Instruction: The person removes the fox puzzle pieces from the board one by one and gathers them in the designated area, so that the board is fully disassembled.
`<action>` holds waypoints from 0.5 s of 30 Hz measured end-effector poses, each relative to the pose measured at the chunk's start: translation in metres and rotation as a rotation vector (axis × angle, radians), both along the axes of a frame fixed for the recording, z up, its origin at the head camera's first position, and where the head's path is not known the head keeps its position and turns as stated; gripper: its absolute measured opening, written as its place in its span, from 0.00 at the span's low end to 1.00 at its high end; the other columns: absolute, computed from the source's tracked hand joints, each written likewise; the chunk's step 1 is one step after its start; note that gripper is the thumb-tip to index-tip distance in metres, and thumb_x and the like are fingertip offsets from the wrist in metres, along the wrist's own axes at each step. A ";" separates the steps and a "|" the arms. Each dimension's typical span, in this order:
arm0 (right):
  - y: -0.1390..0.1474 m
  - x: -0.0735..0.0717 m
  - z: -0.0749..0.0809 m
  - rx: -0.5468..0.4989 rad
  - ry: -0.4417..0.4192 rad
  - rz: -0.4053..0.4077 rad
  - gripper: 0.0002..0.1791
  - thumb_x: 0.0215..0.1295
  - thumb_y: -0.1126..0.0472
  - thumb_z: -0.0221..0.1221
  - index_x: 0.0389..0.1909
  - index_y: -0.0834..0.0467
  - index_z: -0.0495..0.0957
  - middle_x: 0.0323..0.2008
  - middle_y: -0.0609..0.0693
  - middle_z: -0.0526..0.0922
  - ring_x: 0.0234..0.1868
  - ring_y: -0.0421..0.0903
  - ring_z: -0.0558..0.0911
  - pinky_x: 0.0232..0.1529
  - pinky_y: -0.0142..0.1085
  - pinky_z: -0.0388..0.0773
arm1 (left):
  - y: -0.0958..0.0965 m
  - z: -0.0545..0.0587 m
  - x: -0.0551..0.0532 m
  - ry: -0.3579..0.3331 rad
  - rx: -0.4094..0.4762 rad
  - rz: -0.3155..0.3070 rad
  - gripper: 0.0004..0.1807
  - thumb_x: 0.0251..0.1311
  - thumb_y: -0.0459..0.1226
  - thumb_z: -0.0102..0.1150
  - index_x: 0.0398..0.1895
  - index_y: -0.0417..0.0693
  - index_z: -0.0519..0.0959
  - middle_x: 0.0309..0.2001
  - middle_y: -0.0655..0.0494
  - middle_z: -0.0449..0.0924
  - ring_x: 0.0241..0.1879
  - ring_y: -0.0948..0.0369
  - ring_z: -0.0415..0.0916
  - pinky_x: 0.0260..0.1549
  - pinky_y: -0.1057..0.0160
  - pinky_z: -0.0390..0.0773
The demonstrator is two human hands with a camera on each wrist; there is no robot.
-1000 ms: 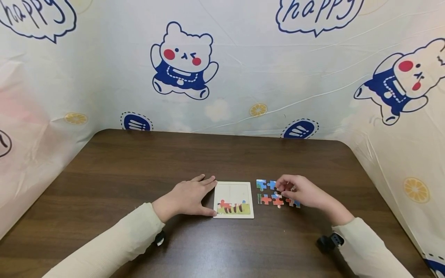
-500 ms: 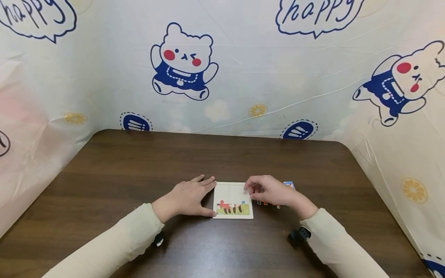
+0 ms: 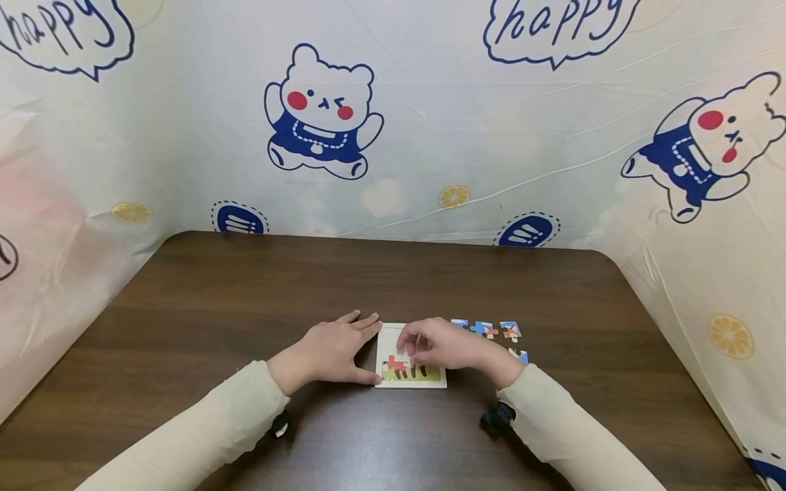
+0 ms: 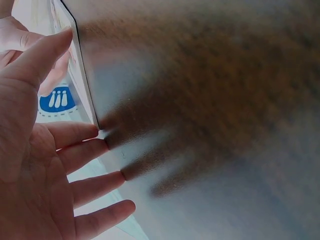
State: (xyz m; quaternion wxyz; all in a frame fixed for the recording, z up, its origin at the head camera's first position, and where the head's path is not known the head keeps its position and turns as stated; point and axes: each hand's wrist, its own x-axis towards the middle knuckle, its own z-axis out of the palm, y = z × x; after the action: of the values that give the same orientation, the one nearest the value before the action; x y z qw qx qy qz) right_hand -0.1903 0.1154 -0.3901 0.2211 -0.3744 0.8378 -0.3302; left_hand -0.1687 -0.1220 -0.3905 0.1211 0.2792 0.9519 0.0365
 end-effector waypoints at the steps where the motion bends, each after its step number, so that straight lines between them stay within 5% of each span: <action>1: -0.002 0.000 0.000 0.005 0.005 0.007 0.09 0.64 0.71 0.61 0.45 0.62 0.80 0.31 0.49 0.79 0.30 0.38 0.74 0.33 0.28 0.73 | 0.000 -0.001 0.000 0.002 0.002 -0.001 0.53 0.49 0.68 0.64 0.75 0.49 0.64 0.76 0.54 0.61 0.74 0.45 0.59 0.55 0.41 0.77; 15: -0.017 0.004 -0.004 0.074 0.048 0.048 0.11 0.62 0.74 0.58 0.44 0.61 0.80 0.32 0.52 0.75 0.28 0.37 0.68 0.32 0.27 0.68 | -0.002 -0.001 0.002 0.018 0.022 -0.014 0.52 0.49 0.66 0.65 0.73 0.47 0.66 0.75 0.52 0.63 0.73 0.44 0.61 0.53 0.42 0.78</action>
State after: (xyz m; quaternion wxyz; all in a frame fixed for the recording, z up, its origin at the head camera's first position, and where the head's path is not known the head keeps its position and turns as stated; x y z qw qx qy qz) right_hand -0.1861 0.0981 -0.3941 0.2226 -0.3936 0.8453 -0.2846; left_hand -0.1671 -0.1237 -0.3918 0.1095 0.2873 0.9505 0.0437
